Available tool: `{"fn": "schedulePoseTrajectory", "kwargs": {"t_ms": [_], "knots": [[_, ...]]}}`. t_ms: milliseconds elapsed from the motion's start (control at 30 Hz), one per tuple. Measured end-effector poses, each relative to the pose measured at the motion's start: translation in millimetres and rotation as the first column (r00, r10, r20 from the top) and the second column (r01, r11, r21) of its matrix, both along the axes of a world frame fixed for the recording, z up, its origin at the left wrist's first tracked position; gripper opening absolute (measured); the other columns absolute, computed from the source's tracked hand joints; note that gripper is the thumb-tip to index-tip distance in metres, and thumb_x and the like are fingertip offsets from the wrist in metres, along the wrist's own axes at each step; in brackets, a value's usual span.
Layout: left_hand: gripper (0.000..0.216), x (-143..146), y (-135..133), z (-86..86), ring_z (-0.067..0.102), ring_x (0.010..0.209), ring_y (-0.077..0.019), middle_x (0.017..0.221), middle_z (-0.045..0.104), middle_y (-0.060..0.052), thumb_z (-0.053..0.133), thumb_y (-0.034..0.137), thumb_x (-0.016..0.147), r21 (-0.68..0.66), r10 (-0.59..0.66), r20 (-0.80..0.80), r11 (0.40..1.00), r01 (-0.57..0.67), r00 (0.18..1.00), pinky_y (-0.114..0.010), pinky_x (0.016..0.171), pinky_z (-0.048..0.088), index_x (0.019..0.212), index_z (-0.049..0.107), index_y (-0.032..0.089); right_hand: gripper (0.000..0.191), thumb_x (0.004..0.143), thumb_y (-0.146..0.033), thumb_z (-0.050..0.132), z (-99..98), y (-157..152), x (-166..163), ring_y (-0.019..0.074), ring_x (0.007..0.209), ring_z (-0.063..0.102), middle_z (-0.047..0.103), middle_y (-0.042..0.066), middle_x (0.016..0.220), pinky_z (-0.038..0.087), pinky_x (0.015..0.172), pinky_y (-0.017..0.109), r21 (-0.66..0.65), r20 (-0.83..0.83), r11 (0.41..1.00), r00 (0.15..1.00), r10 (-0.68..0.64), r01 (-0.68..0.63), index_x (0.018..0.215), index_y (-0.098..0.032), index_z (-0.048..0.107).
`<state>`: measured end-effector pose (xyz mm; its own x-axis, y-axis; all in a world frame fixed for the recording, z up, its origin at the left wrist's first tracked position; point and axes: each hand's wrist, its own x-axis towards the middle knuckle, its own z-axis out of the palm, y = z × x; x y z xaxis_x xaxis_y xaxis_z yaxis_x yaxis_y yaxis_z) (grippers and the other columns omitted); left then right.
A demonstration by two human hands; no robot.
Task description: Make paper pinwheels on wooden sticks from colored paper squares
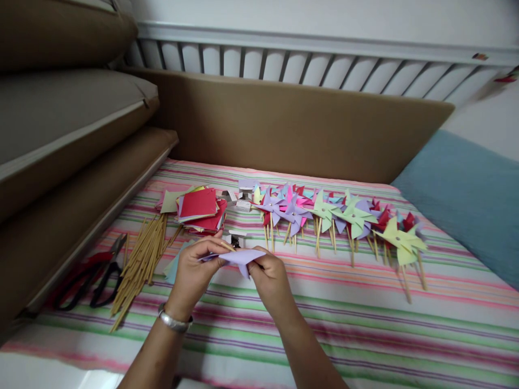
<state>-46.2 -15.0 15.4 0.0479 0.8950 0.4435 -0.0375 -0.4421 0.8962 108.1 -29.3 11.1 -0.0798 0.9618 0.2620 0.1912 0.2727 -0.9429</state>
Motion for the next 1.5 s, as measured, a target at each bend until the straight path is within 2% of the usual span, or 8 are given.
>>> {"fn": "schedulePoseTrajectory", "kwargs": {"t_ms": [433,633,833,1033,1133,1233,1367,1500], "knots": [[0.008,0,-1,0.9,0.065,0.077,-0.0171,0.075,0.071,-0.001,0.071,0.015,0.069,-0.086,0.008,0.010,0.996,-0.007,1.000,-0.038,0.088,0.045,0.065,0.068,0.021,0.024,0.076,-0.010,0.048,0.9,-1,-3,0.0108,0.058,0.050,0.051,-0.003,0.060,0.038,0.055,0.021,0.072,-0.010,0.997,0.999,-0.031,0.032,0.057,-0.019,0.060],[0.009,1,0,-3.2,0.064,0.078,-0.0176,0.075,0.070,-0.001,0.070,0.012,0.067,-0.163,-0.002,0.110,0.986,0.020,0.994,-0.043,0.100,0.037,0.065,0.067,0.020,0.023,0.075,-0.010,0.048,-0.7,1,-2,0.0113,0.059,0.052,0.055,-0.001,0.063,0.040,0.056,0.022,0.065,-0.011,0.997,0.999,-0.033,0.033,0.060,-0.019,0.063],[0.010,1,1,-4.4,0.064,0.075,-0.0171,0.072,0.070,-0.001,0.070,0.011,0.065,-0.179,0.010,0.117,0.984,0.011,0.993,-0.044,0.104,0.032,0.063,0.067,0.020,0.023,0.076,-0.012,0.048,0.3,-1,-3,0.0120,0.059,0.053,0.057,0.000,0.064,0.043,0.057,0.022,0.066,0.000,0.997,0.999,-0.045,0.045,0.061,-0.019,0.064],[0.008,2,1,-4.7,0.064,0.075,-0.0177,0.072,0.070,-0.002,0.072,0.012,0.063,-0.224,0.017,0.133,0.974,0.013,0.991,-0.040,0.093,0.041,0.062,0.067,0.019,0.024,0.076,-0.011,0.048,-0.2,0,-3,0.0124,0.062,0.056,0.060,0.001,0.066,0.044,0.059,0.022,0.051,0.009,0.998,0.999,-0.042,0.042,0.067,-0.019,0.068],[0.008,1,2,-5.7,0.063,0.074,-0.0175,0.071,0.069,-0.003,0.073,0.015,0.062,-0.299,0.020,0.172,0.954,0.033,0.985,-0.034,0.080,0.046,0.061,0.065,0.016,0.025,0.076,-0.013,0.048,-4.1,2,0,0.0144,0.068,0.058,0.065,0.003,0.074,0.046,0.064,0.024,-0.001,0.045,1.000,0.999,-0.028,0.028,0.082,-0.020,0.072],[0.014,-1,6,-7.9,0.062,0.070,-0.0153,0.071,0.068,-0.001,0.075,0.017,0.060,-0.404,0.104,0.290,0.915,0.023,0.951,-0.029,0.070,0.047,0.067,0.063,0.016,0.028,0.074,-0.015,0.051,-11.4,5,6,0.0154,0.068,0.059,0.067,0.003,0.077,0.046,0.063,0.026,-0.145,0.071,0.989,0.997,0.013,-0.002,0.093,-0.020,0.071],[0.034,-7,10,-7.8,0.062,0.075,-0.0155,0.082,0.068,-0.003,0.077,0.017,0.056,-0.474,0.187,0.371,0.880,0.012,0.910,-0.027,0.069,0.046,0.087,0.062,0.014,0.016,0.072,-0.021,0.058,-20.7,9,12,0.0151,0.059,0.058,0.063,0.001,0.063,0.046,0.058,0.026,-0.302,0.072,0.953,0.997,0.030,-0.007,0.081,-0.016,0.069],[0.047,-12,12,-4.0,0.062,0.069,-0.0124,0.078,0.067,0.000,0.079,0.016,0.052,-0.531,0.286,0.410,0.847,-0.028,0.866,-0.024,0.066,0.045,0.095,0.061,0.015,0.012,0.070,-0.025,0.061,-23.9,11,13,0.0153,0.058,0.058,0.064,0.001,0.062,0.046,0.058,0.027,-0.338,0.077,0.941,0.997,0.023,0.004,0.074,-0.016,0.067]]}}
